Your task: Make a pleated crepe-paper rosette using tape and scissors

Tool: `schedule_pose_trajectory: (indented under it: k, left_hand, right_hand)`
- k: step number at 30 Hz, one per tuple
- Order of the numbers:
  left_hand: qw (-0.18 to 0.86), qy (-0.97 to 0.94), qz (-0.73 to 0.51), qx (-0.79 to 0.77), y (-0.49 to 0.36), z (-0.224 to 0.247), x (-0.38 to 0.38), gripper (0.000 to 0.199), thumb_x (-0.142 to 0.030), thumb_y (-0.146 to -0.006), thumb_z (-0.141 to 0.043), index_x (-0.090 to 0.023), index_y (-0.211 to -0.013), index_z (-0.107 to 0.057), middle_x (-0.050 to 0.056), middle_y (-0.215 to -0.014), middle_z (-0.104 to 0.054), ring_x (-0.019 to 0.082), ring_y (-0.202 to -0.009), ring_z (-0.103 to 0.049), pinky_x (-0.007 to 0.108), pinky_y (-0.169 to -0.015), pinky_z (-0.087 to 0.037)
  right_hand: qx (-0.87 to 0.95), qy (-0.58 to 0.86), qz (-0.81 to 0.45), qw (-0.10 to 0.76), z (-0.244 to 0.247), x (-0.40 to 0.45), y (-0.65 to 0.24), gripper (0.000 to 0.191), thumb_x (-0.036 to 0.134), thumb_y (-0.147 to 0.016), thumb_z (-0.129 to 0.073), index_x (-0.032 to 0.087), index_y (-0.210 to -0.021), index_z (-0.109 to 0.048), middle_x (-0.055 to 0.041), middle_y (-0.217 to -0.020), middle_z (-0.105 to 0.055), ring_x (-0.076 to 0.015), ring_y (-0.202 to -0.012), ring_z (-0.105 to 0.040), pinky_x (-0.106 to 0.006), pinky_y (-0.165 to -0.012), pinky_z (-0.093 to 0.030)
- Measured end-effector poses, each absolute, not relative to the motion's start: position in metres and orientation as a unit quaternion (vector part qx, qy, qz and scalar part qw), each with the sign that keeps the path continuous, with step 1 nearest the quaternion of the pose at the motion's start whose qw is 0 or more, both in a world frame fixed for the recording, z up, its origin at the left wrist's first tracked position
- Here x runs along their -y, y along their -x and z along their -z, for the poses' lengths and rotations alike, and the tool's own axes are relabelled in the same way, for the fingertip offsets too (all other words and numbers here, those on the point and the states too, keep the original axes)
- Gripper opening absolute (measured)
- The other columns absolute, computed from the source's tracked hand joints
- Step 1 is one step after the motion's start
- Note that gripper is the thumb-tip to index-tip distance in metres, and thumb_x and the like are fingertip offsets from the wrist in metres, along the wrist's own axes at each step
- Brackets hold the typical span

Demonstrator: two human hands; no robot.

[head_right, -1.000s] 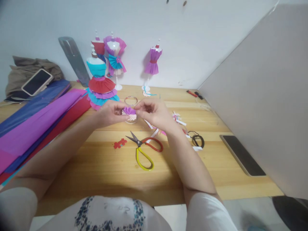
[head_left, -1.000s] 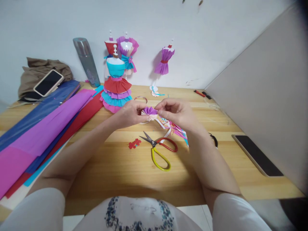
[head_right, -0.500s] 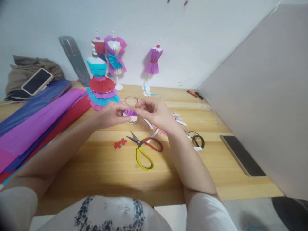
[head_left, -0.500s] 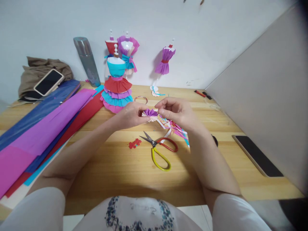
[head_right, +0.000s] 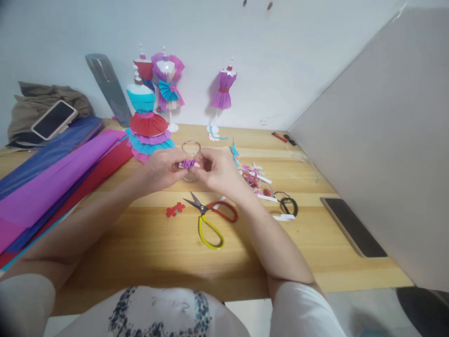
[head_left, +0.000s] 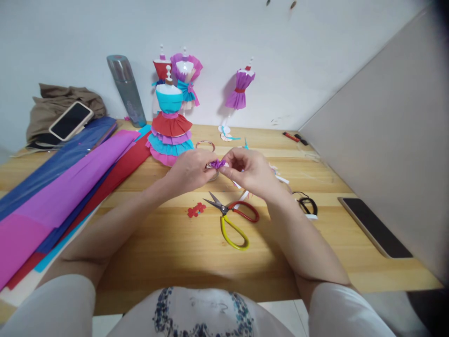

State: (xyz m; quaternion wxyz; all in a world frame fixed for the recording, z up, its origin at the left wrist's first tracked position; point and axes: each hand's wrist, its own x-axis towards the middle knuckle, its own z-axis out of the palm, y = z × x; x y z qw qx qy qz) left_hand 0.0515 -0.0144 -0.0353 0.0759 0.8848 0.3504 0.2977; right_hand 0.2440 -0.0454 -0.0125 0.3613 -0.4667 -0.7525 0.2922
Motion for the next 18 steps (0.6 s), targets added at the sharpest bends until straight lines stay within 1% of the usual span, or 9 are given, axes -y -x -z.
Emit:
schedule_pose_trajectory:
  k: [4, 8, 11, 15, 18]
  left_hand:
    - [0.056, -0.889, -0.278, -0.36, -0.052, 0.032, 0.019, 0.013, -0.017, -0.089, -0.06, -0.016, -0.085, -0.072, 0.005, -0.081, -0.073, 0.018, -0.079, -0.064, 0.028, -0.067, -0.042]
    - [0.039, -0.89, -0.26, -0.372, -0.053, 0.027, 0.023, 0.013, -0.014, -0.089, -0.061, -0.015, -0.086, -0.073, 0.006, -0.083, -0.074, 0.019, -0.082, -0.066, 0.029, -0.068, -0.044]
    - [0.028, -0.889, -0.257, -0.379, -0.054, 0.026, 0.024, 0.015, -0.013, -0.09, -0.059, -0.015, -0.086, -0.074, 0.007, -0.084, -0.074, 0.02, -0.082, -0.067, 0.03, -0.068, -0.046]
    - [0.023, -0.889, -0.254, -0.382, -0.055, 0.026, 0.027, 0.02, -0.013, -0.092, -0.055, -0.017, -0.091, -0.074, 0.006, -0.085, -0.073, 0.022, -0.085, -0.068, 0.032, -0.072, -0.05]
    - [0.014, -0.886, -0.244, -0.395, -0.056, 0.026, 0.029, 0.023, -0.013, -0.094, -0.051, -0.017, -0.091, -0.074, 0.008, -0.086, -0.073, 0.023, -0.088, -0.069, 0.033, -0.074, -0.051]
  right_hand:
    - [0.762, 0.464, -0.262, 0.368, 0.016, 0.045, -0.242, 0.012, 0.027, -0.08, -0.064, 0.021, -0.073, -0.057, 0.0029, -0.061, -0.053, -0.0125, -0.056, -0.045, -0.029, -0.057, -0.034]
    - [0.777, 0.463, -0.214, 0.367, 0.016, 0.048, -0.241, 0.01, 0.023, -0.081, -0.062, 0.021, -0.072, -0.058, 0.0017, -0.063, -0.056, -0.0137, -0.059, -0.049, -0.029, -0.06, -0.037]
    - [0.78, 0.472, -0.178, 0.369, 0.015, 0.054, -0.238, 0.01, 0.026, -0.083, -0.063, 0.02, -0.075, -0.06, -0.0005, -0.066, -0.062, -0.0151, -0.062, -0.054, -0.03, -0.062, -0.039]
    - [0.779, 0.499, -0.124, 0.36, 0.016, 0.059, -0.233, 0.014, 0.032, -0.084, -0.067, 0.021, -0.077, -0.062, -0.0032, -0.07, -0.067, -0.0174, -0.064, -0.058, -0.031, -0.063, -0.04]
    - [0.783, 0.508, -0.089, 0.35, 0.018, 0.06, -0.231, 0.01, 0.027, -0.084, -0.061, 0.021, -0.076, -0.06, -0.0042, -0.069, -0.067, -0.0185, -0.063, -0.06, -0.031, -0.062, -0.041]
